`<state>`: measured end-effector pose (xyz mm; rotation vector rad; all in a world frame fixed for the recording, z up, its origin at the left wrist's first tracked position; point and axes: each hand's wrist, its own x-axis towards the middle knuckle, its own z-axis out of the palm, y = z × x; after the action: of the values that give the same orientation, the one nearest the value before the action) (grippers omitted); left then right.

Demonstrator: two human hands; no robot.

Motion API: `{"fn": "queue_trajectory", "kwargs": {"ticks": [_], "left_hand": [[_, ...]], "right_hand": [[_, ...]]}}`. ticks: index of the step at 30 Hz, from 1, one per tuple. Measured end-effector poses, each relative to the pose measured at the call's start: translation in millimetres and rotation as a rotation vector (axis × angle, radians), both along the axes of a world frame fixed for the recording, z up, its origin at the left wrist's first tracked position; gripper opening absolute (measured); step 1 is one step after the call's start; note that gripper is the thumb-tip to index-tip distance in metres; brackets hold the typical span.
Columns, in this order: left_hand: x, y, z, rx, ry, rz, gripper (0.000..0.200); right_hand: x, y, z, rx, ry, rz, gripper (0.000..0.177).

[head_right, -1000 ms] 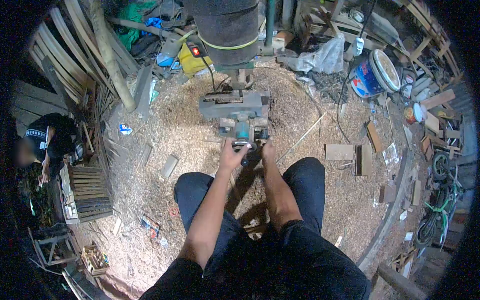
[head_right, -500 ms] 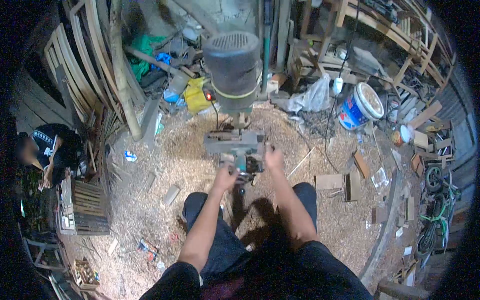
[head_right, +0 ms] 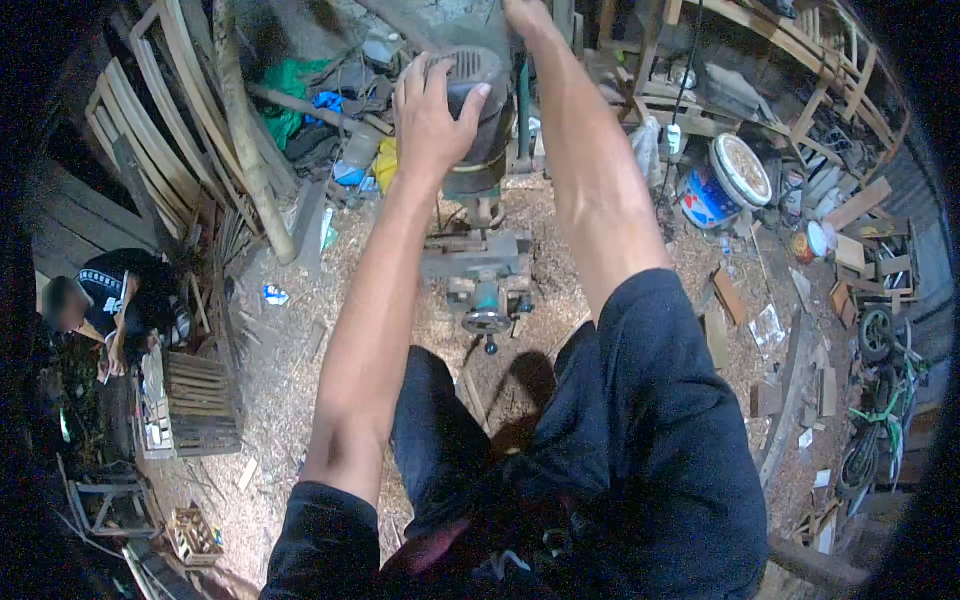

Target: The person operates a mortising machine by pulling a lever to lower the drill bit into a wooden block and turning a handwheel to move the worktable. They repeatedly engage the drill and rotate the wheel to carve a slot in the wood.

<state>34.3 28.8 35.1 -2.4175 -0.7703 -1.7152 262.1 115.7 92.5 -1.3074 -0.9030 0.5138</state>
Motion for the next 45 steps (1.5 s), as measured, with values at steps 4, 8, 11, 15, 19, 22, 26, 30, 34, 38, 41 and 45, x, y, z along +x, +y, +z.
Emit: {"fn": "queue_trajectory", "kwargs": {"ticks": [4, 8, 11, 15, 19, 22, 26, 30, 34, 38, 41, 45], "left_hand": [[-2, 2, 0, 0.000, 0.012, -0.027, 0.056], [-2, -3, -7, -0.013, -0.001, -0.027, 0.054], [-6, -7, -15, -0.040, 0.031, -0.019, 0.055], [-20, -21, -31, -0.151, 0.054, -0.101, 0.061], [-43, -44, -43, -0.302, 0.042, -0.280, 0.066], [-58, -55, -60, -0.396, 0.077, -0.336, 0.065], [-74, -68, -109, -0.503, 0.003, -0.318, 0.062], [-97, -96, -154, -0.642, -0.004, -0.241, 0.061], [-116, -130, -182, -0.713, -0.035, -0.231, 0.061], [-129, -141, -184, -0.802, -0.093, -0.188, 0.061], [-144, -152, -166, -0.873, -0.085, -0.190, 0.059], [-157, -158, -174, -0.813, -0.091, -0.192, 0.059]], "right_hand": [[-16, -27, 43, -0.073, 0.014, -0.264, 0.091], [-14, -57, 5, 0.017, -0.014, -0.106, 0.084], [-45, -107, -4, 0.077, -0.088, -0.131, 0.070], [-86, -163, -27, 0.275, -0.025, -0.040, 0.045], [-112, -193, -35, 0.351, -0.043, -0.074, 0.044], [-114, -206, -66, 0.395, -0.166, -0.078, 0.039], [-144, -252, -103, 0.328, -0.109, -0.095, 0.037], [-153, -270, -123, 0.362, -0.117, -0.054, 0.034], [-162, -284, -125, 0.342, -0.137, -0.063, 0.031], [-139, -273, -143, 0.160, -0.044, 0.004, 0.042], [-148, -273, -135, 0.372, -0.174, -0.059, 0.046], [-160, -314, -140, 0.267, -0.201, -0.267, 0.055]]}}
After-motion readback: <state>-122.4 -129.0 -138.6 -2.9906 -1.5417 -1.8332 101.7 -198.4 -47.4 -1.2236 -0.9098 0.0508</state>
